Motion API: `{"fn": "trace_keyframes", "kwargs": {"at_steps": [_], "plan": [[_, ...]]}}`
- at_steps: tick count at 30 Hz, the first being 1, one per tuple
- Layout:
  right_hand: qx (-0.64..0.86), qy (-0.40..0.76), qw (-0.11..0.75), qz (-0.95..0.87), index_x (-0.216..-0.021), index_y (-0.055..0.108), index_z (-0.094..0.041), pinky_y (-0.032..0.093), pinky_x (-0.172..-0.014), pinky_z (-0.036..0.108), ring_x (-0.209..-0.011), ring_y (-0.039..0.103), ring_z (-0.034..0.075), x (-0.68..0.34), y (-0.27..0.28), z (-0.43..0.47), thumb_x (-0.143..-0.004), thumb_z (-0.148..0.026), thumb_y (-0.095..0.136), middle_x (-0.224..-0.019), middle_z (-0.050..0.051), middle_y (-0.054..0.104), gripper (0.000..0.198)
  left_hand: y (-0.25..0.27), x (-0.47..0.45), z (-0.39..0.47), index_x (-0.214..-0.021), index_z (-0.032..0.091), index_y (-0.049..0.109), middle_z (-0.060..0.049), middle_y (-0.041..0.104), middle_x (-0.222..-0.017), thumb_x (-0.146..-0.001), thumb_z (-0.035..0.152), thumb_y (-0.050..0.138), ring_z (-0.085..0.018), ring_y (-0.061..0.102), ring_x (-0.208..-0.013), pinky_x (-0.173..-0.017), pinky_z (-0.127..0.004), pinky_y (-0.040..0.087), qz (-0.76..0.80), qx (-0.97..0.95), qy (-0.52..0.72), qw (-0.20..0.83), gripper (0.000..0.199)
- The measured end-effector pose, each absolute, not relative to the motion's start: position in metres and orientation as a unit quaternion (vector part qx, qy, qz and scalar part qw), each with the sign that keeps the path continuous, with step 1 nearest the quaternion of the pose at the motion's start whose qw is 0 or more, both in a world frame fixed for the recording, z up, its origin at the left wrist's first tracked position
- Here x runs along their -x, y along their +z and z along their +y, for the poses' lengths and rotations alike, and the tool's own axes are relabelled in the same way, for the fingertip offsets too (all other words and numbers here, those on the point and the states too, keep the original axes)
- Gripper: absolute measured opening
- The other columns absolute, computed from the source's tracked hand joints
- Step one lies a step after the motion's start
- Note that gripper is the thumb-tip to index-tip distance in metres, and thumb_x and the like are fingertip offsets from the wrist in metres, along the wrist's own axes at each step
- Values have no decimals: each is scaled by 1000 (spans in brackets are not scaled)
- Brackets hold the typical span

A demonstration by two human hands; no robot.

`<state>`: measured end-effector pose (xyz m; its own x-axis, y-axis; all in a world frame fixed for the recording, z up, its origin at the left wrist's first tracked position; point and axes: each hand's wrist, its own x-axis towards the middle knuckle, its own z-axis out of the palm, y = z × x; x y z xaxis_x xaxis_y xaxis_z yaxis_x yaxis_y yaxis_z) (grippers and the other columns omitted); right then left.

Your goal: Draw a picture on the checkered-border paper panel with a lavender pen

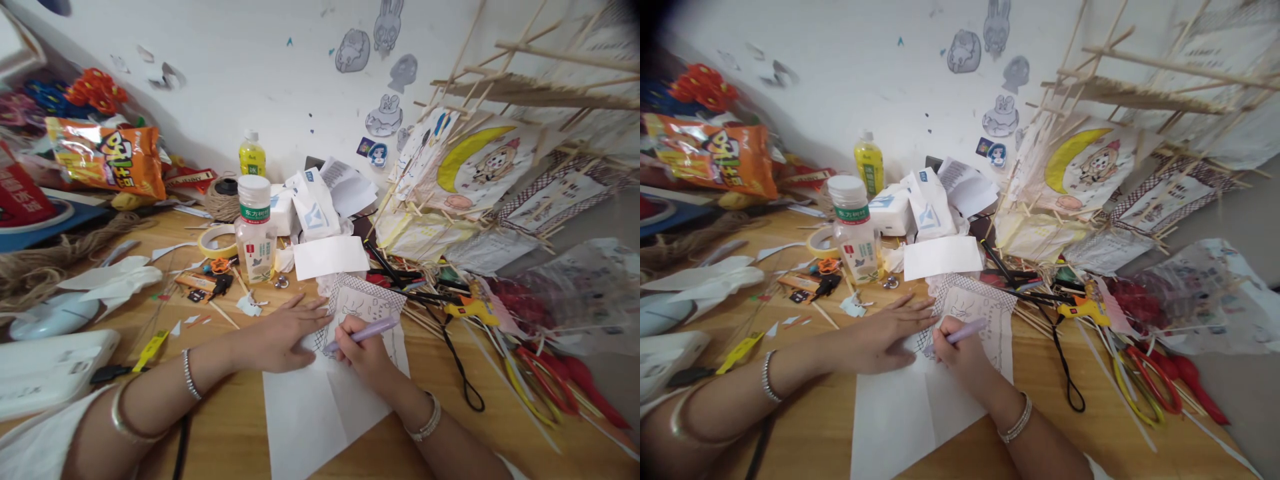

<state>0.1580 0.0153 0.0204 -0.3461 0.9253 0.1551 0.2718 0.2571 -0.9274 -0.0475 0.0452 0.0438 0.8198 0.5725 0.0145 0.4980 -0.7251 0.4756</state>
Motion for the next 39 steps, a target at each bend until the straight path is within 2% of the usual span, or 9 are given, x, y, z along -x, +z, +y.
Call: {"fn": "trace_keyframes", "kwargs": {"at_steps": [4,17,26,39], "plan": [[428,425,375,-704,-58,43,-22,34,-48,23,-45,41,10,-158,20,17,-87,-27,47,-51,-5,47,30,46,46,45,-143,10,38,-14,36,-148,-77,22,60,-31,17,-142,-112,-58,4,292,-925,76,231,70],[431,435,372,-697,-56,41,-22,33,-48,23,-43,39,10,-156,20,19,-87,-24,46,-49,-6,46,31,44,48,45,-144,13,36,-13,35,-149,-80,23,57,-29,15,-142,-113,-57,3,281,-929,76,228,68],[445,438,362,-691,-57,42,-22,36,-50,23,-47,44,11,-157,19,19,-87,-23,47,-49,-6,47,30,42,49,45,-144,18,36,-12,35,-149,-80,24,57,-30,17,-142,-112,-58,3,280,-928,83,231,68],[451,453,361,-679,-56,40,-23,36,-50,23,-49,44,12,-158,17,17,-85,-23,48,-49,-6,44,29,49,48,43,-144,16,38,-13,36,-148,-81,23,58,-31,19,-141,-113,-57,5,286,-927,67,232,67]]}}
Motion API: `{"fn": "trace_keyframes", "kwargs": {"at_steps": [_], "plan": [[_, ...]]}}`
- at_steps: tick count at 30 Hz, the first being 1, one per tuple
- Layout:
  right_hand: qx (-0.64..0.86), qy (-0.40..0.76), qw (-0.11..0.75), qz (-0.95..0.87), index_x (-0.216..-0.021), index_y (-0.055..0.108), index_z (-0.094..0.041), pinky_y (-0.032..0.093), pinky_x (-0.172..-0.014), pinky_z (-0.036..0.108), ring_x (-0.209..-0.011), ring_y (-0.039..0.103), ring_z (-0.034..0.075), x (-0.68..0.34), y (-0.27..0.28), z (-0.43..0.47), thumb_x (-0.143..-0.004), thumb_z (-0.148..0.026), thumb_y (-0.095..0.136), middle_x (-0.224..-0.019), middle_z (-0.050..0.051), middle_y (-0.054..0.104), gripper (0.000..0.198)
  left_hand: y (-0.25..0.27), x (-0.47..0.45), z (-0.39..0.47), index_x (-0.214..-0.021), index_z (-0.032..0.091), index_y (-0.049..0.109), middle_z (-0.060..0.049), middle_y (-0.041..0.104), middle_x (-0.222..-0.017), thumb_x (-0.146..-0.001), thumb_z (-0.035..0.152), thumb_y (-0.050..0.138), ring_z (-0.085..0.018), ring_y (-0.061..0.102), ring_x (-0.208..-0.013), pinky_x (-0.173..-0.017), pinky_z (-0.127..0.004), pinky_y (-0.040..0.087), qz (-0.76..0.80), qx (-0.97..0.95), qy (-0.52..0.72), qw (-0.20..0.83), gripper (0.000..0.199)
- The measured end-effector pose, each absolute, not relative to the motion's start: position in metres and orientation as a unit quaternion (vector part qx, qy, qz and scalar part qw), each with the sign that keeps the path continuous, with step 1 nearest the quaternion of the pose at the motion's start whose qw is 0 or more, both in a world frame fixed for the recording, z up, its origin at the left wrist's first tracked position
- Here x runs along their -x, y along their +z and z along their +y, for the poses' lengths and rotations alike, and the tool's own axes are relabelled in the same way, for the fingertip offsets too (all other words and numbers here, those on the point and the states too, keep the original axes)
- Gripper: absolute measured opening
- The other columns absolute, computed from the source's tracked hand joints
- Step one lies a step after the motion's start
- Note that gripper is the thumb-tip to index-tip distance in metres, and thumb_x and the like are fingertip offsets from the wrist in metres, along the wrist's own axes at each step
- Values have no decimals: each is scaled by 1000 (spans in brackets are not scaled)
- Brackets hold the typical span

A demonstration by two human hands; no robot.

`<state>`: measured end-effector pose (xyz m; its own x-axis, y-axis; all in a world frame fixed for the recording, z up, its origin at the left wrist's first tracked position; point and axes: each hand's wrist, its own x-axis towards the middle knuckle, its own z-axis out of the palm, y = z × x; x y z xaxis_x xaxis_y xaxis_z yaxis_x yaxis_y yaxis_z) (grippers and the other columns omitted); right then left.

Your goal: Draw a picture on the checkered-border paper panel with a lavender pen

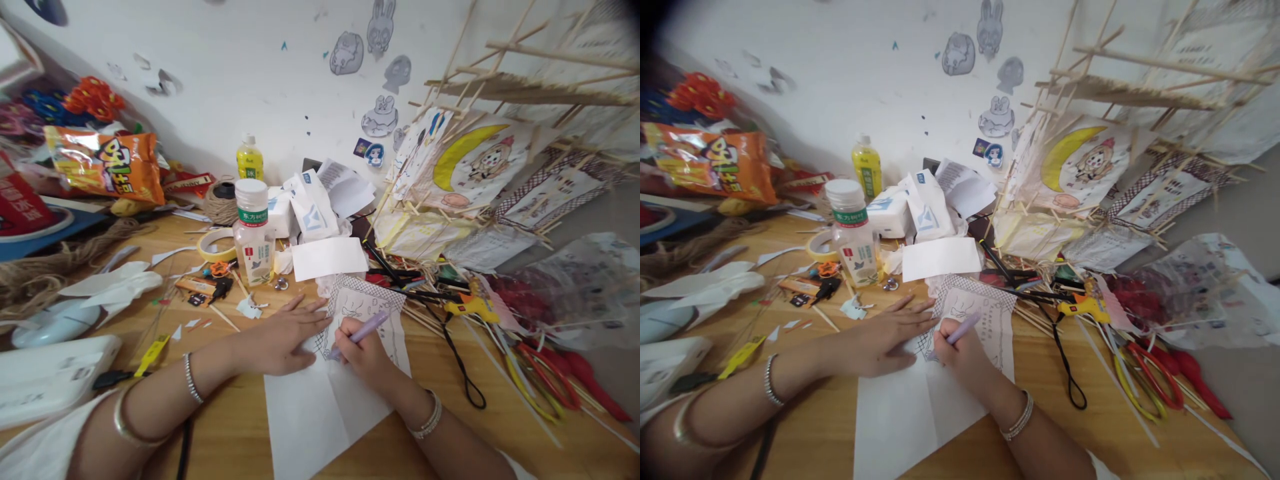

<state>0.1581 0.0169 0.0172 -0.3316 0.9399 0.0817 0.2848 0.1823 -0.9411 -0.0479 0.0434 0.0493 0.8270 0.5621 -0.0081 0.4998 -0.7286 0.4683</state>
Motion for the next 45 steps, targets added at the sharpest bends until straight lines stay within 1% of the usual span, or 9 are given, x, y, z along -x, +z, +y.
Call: {"fn": "trace_keyframes", "kwargs": {"at_steps": [6,10,17,21,26,31,35,40,45], "plan": [[455,459,359,-674,-57,38,-23,37,-53,24,-52,49,13,-158,15,17,-84,-26,48,-49,-5,43,29,48,48,43,-144,15,38,-13,36,-149,-81,23,57,-29,17,-142,-113,-56,2,285,-928,70,230,66],[458,456,351,-678,-56,35,-23,36,-52,25,-55,50,15,-159,16,17,-82,-26,48,-49,-6,38,29,49,48,43,-143,14,39,-14,35,-148,-80,23,57,-30,17,-142,-113,-57,3,281,-928,73,232,66],[461,446,352,-681,-57,34,-23,33,-51,25,-52,45,13,-158,16,16,-81,-27,47,-51,-5,41,28,49,49,43,-143,15,38,-14,37,-147,-81,23,55,-32,19,-141,-112,-58,4,278,-927,85,236,65],[463,461,343,-675,-56,32,-23,31,-48,24,-50,41,13,-158,18,15,-80,-27,47,-50,-5,38,28,46,49,43,-144,17,37,-13,38,-147,-81,24,57,-31,19,-141,-112,-57,3,277,-929,84,231,66],[461,460,348,-675,-56,33,-23,32,-50,24,-52,42,13,-158,21,15,-79,-27,48,-52,-5,37,28,47,49,44,-144,17,37,-13,38,-147,-81,23,57,-30,19,-141,-112,-58,3,277,-930,83,228,67],[454,469,348,-673,-55,34,-23,28,-46,23,-47,34,11,-159,22,14,-79,-27,49,-49,-7,33,28,48,49,43,-144,18,37,-13,37,-147,-81,23,57,-31,20,-141,-112,-58,4,274,-930,84,230,67],[453,459,349,-680,-53,34,-22,31,-48,23,-48,37,11,-159,22,14,-78,-25,50,-48,-6,35,29,48,49,44,-145,18,36,-12,37,-148,-81,23,57,-30,19,-141,-112,-57,3,278,-929,80,230,67],[466,507,368,-625,-54,37,-23,30,-44,21,-46,43,11,-160,23,16,-79,-28,50,-44,-7,37,29,47,48,43,-144,16,37,-13,37,-148,-80,23,58,-31,19,-141,-112,-58,2,283,-928,75,231,67],[462,497,404,-613,-59,41,-22,29,-40,21,-39,38,9,-158,26,14,-84,-35,52,-47,-6,48,30,46,47,38,-142,16,39,-14,36,-148,-81,28,62,-30,18,-142,-113,-57,1,274,-931,79,226,67]]}}
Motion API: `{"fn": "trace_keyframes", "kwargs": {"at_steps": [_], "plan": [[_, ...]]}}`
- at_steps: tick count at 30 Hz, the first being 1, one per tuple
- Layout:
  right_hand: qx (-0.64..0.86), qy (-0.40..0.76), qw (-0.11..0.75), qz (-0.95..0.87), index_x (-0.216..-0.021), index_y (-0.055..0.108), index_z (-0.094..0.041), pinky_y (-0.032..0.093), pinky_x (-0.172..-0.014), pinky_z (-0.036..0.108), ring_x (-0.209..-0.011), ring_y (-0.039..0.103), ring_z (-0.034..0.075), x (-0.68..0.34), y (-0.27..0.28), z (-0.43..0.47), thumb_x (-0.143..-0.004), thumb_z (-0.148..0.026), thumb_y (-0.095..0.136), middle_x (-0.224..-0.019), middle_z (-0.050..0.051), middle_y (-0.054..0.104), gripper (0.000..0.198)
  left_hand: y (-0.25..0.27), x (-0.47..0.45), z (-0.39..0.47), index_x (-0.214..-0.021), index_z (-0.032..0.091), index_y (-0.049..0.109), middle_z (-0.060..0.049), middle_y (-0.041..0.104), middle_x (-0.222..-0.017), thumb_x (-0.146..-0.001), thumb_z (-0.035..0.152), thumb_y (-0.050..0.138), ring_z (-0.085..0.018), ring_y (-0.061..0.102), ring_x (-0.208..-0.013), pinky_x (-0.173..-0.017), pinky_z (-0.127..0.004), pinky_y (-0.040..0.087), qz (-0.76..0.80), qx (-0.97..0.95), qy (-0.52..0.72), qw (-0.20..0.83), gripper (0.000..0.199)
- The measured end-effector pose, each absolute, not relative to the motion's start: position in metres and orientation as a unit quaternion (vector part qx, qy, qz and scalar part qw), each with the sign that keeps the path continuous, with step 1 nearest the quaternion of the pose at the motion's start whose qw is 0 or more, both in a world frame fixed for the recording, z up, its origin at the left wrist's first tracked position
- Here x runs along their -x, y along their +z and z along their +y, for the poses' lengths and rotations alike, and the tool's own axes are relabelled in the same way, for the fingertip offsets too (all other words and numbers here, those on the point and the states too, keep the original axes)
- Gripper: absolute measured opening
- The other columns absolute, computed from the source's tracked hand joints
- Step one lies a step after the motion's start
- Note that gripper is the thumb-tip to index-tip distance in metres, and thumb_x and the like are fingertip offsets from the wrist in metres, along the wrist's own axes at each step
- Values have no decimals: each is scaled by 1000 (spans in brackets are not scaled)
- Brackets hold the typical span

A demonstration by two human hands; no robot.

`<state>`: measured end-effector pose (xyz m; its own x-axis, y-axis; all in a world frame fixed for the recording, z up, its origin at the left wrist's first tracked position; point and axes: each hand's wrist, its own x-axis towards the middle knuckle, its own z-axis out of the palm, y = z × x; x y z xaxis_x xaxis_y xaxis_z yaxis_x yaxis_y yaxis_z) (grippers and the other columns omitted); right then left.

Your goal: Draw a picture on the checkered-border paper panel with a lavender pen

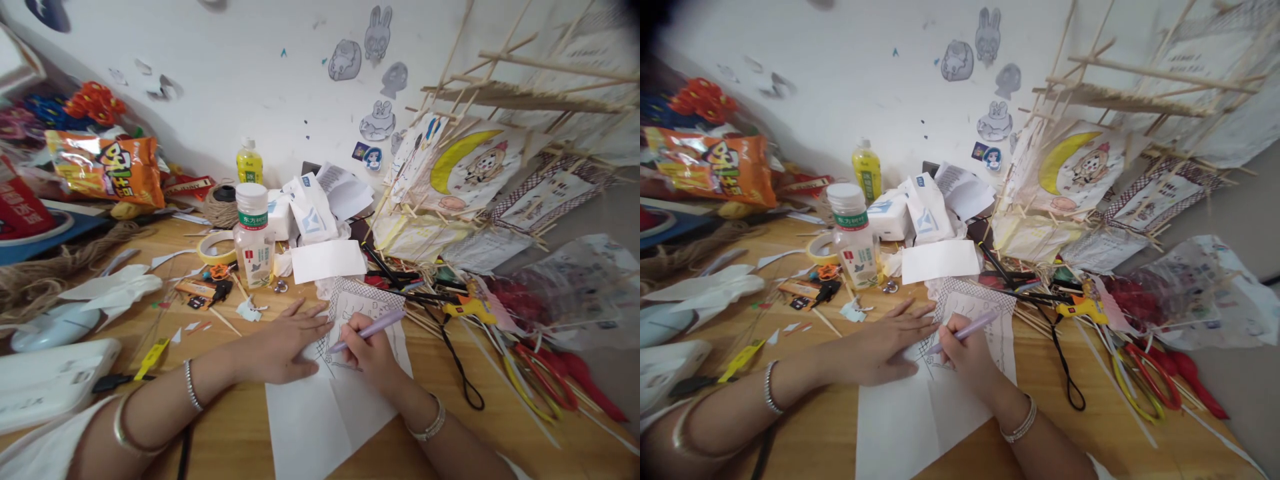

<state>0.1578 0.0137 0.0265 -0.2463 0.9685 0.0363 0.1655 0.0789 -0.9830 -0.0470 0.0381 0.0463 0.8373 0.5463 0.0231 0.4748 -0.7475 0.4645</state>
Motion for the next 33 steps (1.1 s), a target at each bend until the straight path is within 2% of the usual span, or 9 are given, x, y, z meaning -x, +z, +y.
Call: {"fn": "trace_keyframes", "kwargs": {"at_steps": [4,11,33], "plan": [[428,465,381,-675,-59,43,-22,34,-45,22,-44,42,9,-154,25,12,-87,-35,51,-51,-5,49,31,48,45,36,-139,22,44,-9,38,-149,-80,23,63,-29,17,-142,-113,-56,-2,265,-934,84,224,62],[412,417,371,-720,-58,39,-22,34,-49,23,-45,41,10,-153,21,14,-88,-28,48,-51,-6,44,32,49,45,36,-141,17,41,-13,40,-147,-80,23,63,-31,17,-142,-113,-56,-3,267,-934,77,223,65],[417,446,358,-706,-61,40,-23,34,-48,22,-46,42,10,-155,17,13,-88,-28,47,-52,-6,47,29,49,44,36,-142,17,39,-12,38,-148,-81,23,60,-30,13,-143,-113,-57,0,260,-935,77,227,65]]}}
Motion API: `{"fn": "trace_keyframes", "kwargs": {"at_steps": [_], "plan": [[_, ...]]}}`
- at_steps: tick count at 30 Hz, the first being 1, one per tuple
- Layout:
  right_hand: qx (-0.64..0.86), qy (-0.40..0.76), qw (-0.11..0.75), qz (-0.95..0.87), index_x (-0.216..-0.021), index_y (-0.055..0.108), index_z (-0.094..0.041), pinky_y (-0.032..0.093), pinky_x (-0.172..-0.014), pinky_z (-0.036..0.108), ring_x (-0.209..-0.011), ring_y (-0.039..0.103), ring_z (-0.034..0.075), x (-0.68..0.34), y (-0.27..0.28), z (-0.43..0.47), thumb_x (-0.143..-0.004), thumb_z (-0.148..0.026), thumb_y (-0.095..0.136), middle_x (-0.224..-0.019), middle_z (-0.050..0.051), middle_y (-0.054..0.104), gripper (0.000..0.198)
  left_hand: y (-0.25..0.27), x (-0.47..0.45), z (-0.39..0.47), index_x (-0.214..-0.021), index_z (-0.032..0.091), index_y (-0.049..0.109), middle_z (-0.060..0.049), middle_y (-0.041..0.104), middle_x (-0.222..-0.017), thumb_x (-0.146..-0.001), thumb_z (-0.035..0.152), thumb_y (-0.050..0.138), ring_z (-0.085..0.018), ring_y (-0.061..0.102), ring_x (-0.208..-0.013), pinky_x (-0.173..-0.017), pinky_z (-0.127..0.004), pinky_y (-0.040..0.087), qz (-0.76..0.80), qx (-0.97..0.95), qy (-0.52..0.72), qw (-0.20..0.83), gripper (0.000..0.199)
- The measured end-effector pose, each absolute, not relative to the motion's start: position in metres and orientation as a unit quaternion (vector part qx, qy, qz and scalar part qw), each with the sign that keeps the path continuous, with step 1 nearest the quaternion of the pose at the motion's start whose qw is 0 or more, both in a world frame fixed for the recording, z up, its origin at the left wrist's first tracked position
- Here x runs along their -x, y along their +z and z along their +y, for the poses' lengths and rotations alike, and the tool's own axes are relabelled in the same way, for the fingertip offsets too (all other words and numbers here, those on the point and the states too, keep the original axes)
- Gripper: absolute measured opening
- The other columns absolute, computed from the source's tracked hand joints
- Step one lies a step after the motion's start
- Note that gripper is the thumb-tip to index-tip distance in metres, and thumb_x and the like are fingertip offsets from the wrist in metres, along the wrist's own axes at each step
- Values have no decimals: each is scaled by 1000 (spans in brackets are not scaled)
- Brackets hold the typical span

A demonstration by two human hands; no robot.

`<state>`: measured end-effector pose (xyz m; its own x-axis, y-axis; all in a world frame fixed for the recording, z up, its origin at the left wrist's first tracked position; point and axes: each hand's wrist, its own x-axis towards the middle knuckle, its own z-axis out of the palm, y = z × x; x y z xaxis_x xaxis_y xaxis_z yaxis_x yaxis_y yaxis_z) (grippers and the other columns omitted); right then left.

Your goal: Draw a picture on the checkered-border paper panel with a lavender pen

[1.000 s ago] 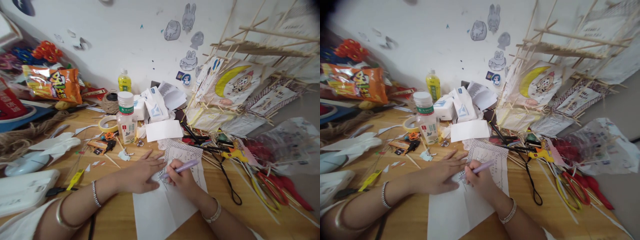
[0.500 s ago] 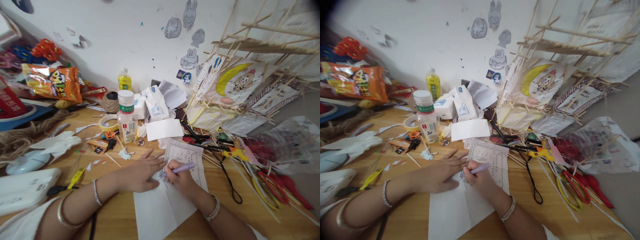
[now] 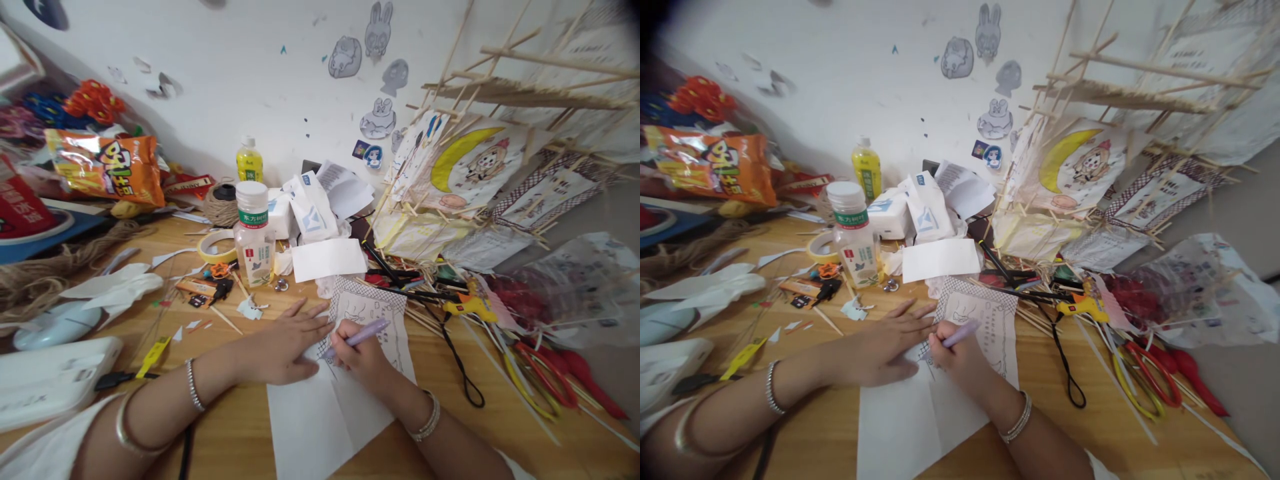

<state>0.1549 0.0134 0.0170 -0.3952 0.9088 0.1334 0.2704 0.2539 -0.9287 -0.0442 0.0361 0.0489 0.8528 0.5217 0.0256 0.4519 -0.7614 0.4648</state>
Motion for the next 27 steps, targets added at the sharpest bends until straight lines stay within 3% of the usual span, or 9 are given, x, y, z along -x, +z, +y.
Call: {"fn": "trace_keyframes", "kwargs": {"at_steps": [27], "plan": [[439,468,360,-677,-60,42,-22,32,-45,21,-43,40,9,-157,16,13,-86,-26,47,-49,-6,47,27,49,45,35,-145,14,34,-14,33,-150,-82,25,58,-32,15,-142,-113,-56,4,267,-935,61,225,68]]}}
